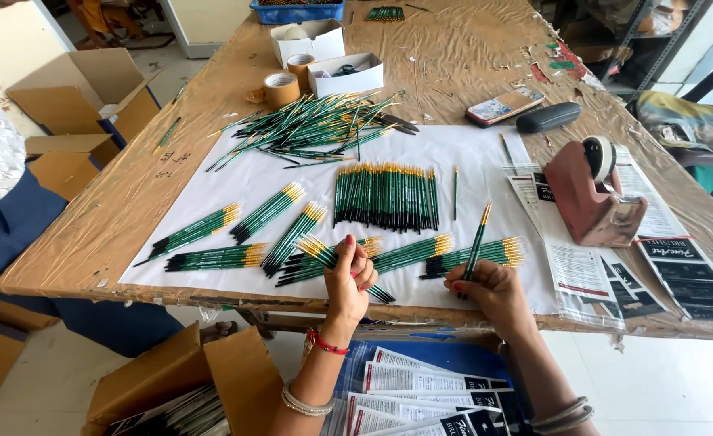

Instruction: The person organizes and packs paintbrushes by gathering them into bundles, placing them into plastic sleeves, and sealing the sleeves using a tape dispenser.

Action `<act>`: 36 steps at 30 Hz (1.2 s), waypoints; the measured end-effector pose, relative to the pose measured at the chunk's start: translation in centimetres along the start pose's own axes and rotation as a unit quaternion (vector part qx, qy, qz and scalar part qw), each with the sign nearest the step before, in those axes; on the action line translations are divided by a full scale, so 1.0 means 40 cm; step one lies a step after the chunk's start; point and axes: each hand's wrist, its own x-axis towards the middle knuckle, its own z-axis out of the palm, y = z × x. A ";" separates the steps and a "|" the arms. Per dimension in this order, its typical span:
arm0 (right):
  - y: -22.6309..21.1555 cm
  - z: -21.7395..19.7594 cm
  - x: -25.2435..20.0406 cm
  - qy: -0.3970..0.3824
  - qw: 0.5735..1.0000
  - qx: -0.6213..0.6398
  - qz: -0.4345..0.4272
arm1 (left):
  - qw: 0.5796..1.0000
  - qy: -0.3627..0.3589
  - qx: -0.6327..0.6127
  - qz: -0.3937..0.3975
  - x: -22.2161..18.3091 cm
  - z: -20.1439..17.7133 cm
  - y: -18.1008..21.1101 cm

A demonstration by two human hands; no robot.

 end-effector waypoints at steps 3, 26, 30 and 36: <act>-0.008 0.004 -0.006 0.004 1.000 -0.005 0.008 | 1.000 0.004 0.008 0.002 -0.004 0.006 0.003; 0.016 -0.011 0.003 -0.010 1.000 0.021 0.006 | 1.000 0.002 0.005 0.004 -0.001 -0.001 -0.003; 0.020 -0.013 0.007 -0.007 1.000 0.013 0.013 | 1.000 -0.003 0.002 0.002 0.001 -0.003 -0.004; 0.003 0.001 0.008 -0.018 0.998 -0.047 0.024 | 0.998 -0.045 0.045 0.010 -0.011 0.032 0.009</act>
